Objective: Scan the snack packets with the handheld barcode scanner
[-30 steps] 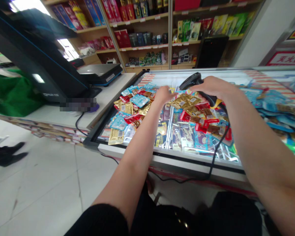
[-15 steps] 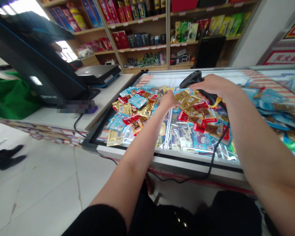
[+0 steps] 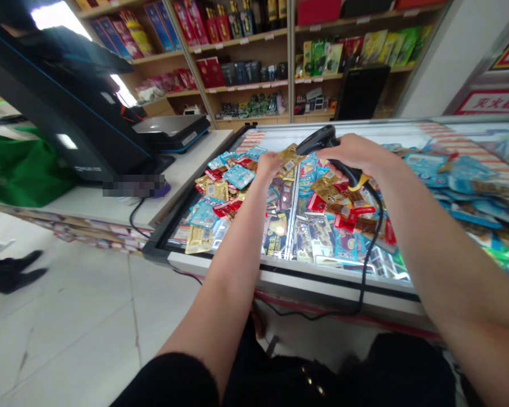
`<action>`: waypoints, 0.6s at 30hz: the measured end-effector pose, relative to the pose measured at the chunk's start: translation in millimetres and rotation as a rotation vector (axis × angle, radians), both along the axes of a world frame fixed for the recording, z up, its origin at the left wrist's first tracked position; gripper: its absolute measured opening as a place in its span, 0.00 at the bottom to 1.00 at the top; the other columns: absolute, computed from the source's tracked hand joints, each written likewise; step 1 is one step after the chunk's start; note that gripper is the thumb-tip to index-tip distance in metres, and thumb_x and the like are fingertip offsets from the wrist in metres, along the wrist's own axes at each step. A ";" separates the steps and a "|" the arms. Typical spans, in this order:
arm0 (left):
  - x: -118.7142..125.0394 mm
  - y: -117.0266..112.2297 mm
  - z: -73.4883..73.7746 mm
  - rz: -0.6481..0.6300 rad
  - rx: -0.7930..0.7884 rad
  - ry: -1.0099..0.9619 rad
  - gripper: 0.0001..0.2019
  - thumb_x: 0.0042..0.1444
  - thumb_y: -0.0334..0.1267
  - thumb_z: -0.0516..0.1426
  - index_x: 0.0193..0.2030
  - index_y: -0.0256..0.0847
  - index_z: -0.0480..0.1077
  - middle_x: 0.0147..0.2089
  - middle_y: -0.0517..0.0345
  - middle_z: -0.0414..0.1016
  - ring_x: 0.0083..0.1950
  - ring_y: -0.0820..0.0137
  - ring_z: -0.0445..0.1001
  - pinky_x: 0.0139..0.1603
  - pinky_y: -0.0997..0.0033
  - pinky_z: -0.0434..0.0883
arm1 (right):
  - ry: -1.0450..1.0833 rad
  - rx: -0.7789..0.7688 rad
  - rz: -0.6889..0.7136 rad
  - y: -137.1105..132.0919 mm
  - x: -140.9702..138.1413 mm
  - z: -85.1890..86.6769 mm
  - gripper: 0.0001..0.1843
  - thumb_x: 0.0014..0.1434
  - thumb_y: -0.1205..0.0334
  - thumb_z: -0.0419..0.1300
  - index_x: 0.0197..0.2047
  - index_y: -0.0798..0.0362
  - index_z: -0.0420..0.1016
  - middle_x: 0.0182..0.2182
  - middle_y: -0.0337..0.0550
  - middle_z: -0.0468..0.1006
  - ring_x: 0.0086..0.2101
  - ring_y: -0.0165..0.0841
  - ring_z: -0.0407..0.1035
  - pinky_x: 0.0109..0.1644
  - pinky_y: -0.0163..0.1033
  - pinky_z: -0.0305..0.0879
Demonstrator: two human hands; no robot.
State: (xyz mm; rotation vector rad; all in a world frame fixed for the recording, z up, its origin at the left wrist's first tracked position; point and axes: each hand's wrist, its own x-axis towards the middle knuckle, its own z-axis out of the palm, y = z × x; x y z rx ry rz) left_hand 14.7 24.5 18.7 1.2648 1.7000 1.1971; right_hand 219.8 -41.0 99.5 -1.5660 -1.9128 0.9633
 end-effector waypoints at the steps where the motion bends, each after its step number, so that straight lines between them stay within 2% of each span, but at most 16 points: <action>1: -1.5 -0.5 1.7 0.005 -0.001 -0.032 0.09 0.56 0.31 0.56 0.43 0.36 0.74 0.32 0.57 0.76 0.33 0.73 0.77 0.34 0.76 0.72 | 0.017 -0.007 0.006 -2.0 -3.5 -0.3 0.15 0.57 0.55 0.63 0.24 0.54 0.69 0.16 0.45 0.68 0.20 0.33 0.66 0.24 0.38 0.65; 5: -4.9 -1.9 7.1 0.039 0.014 -0.053 0.05 0.55 0.31 0.58 0.39 0.37 0.74 0.27 0.60 0.74 0.31 0.73 0.76 0.33 0.76 0.72 | 0.027 -0.024 0.056 -4.7 -11.8 -3.2 0.13 0.55 0.57 0.64 0.25 0.54 0.70 0.16 0.45 0.68 0.20 0.34 0.66 0.23 0.39 0.65; 9: -4.4 -3.2 8.9 0.052 0.043 -0.040 0.04 0.53 0.34 0.61 0.36 0.38 0.73 0.26 0.60 0.74 0.32 0.72 0.77 0.34 0.77 0.73 | 0.003 -0.024 0.079 -2.6 -12.0 -5.3 0.14 0.56 0.57 0.63 0.23 0.54 0.69 0.16 0.45 0.68 0.18 0.33 0.65 0.21 0.39 0.63; 18: -4.0 -3.5 6.8 0.017 0.026 -0.070 0.06 0.57 0.32 0.58 0.42 0.39 0.73 0.32 0.59 0.76 0.33 0.74 0.77 0.35 0.76 0.73 | 0.036 -0.030 0.062 -6.6 -11.9 -2.2 0.11 0.54 0.58 0.65 0.25 0.54 0.71 0.15 0.44 0.68 0.20 0.36 0.68 0.23 0.40 0.67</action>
